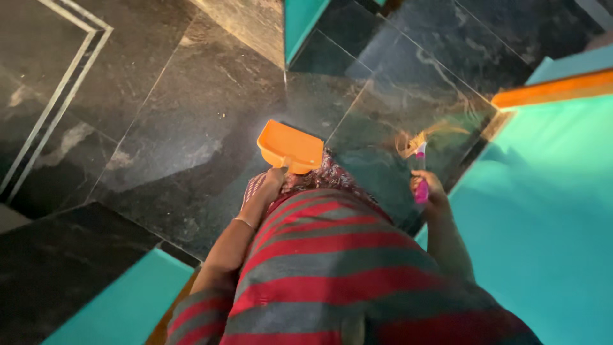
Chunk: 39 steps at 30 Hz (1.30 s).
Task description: The person sweeps the floor using a broom and a dustpan, moving through several rooms including a bedroom and a storage area.
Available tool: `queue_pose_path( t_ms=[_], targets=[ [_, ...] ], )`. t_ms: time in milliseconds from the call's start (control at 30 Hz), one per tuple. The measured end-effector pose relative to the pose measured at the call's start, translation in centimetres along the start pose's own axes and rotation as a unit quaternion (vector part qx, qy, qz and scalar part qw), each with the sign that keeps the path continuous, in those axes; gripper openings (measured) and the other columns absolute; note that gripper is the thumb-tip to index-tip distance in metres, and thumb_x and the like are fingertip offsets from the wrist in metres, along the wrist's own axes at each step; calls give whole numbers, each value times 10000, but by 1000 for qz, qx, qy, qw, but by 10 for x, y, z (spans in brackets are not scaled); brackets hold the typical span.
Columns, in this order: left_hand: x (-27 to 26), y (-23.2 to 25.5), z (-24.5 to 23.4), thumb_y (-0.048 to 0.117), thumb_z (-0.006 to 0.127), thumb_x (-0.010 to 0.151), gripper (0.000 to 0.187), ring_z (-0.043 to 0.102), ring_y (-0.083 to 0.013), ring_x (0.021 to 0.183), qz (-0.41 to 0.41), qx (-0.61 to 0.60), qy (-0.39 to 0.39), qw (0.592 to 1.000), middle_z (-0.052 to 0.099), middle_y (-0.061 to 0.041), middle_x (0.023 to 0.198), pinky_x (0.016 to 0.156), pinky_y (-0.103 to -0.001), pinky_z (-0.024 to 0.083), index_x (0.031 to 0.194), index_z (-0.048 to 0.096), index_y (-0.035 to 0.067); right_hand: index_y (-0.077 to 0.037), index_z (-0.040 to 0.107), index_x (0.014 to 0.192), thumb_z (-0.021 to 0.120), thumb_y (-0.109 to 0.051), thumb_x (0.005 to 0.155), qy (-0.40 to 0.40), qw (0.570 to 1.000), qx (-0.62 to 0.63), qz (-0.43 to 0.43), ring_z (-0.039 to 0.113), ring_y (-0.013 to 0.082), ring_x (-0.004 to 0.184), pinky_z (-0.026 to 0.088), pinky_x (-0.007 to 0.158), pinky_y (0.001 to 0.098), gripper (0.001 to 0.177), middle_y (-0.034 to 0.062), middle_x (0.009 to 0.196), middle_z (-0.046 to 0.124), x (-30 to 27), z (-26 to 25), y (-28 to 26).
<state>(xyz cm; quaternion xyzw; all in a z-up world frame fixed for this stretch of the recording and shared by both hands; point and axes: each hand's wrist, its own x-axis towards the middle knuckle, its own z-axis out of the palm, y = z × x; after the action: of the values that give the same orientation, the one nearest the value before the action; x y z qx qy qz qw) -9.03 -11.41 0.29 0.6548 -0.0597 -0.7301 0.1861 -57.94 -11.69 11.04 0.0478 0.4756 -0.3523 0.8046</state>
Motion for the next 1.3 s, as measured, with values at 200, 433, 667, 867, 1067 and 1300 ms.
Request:
queue_pose_path(
  t_ms=[200, 433, 667, 867, 1067, 1300],
  targets=[
    [-16, 6, 29, 452, 525, 1032, 451, 467, -185, 417, 42, -39, 58, 997, 520, -71, 571, 388, -343, 376, 801, 532, 65, -115, 619, 897, 600, -295, 964, -98, 971, -193, -98, 568, 105, 615, 448, 526, 253, 193, -20, 722, 575, -15, 66, -58],
    [-33, -34, 54, 498, 579, 1016, 539, 402, -192, 363, 55, -212, 76, 973, 440, -63, 507, 338, -354, 310, 713, 489, 61, -86, 590, 770, 672, -271, 876, 71, 854, -514, 50, 551, 186, 483, 439, 471, 330, 229, 50, 592, 583, 158, 127, -110],
    [-16, -90, 51, 474, 572, 1026, 545, 467, -187, 383, 66, -221, 153, 961, 543, -80, 545, 360, -355, 355, 777, 573, -11, 38, 653, 765, 761, -102, 761, 95, 671, -735, 23, 616, 239, 487, 498, 459, 418, 176, 142, 622, 646, 251, 157, -115],
    [-25, -108, 27, 585, 472, 1064, 654, 380, -153, 370, 66, -265, 101, 957, 465, -60, 534, 356, -317, 275, 815, 578, -10, 77, 756, 794, 750, -191, 786, -24, 366, -928, 66, 688, 207, 568, 534, 528, 346, 268, 165, 668, 709, 236, 170, -44],
    [-27, -108, -11, 491, 532, 1049, 599, 569, -183, 433, 41, -283, 138, 948, 629, -119, 640, 386, -302, 413, 948, 649, -88, 55, 769, 866, 802, -108, 777, -112, 598, -784, 122, 590, 131, 539, 459, 446, 317, 189, 65, 662, 661, 235, 209, 82],
    [-29, -95, -74, 529, 554, 995, 496, 525, -186, 448, 37, -281, 162, 945, 621, -94, 678, 377, -320, 410, 1205, 552, 80, -47, 610, 846, 762, -99, 809, -102, 717, -658, 204, 505, 132, 453, 429, 383, 325, 165, 29, 593, 536, 230, 298, 103]
  ],
)
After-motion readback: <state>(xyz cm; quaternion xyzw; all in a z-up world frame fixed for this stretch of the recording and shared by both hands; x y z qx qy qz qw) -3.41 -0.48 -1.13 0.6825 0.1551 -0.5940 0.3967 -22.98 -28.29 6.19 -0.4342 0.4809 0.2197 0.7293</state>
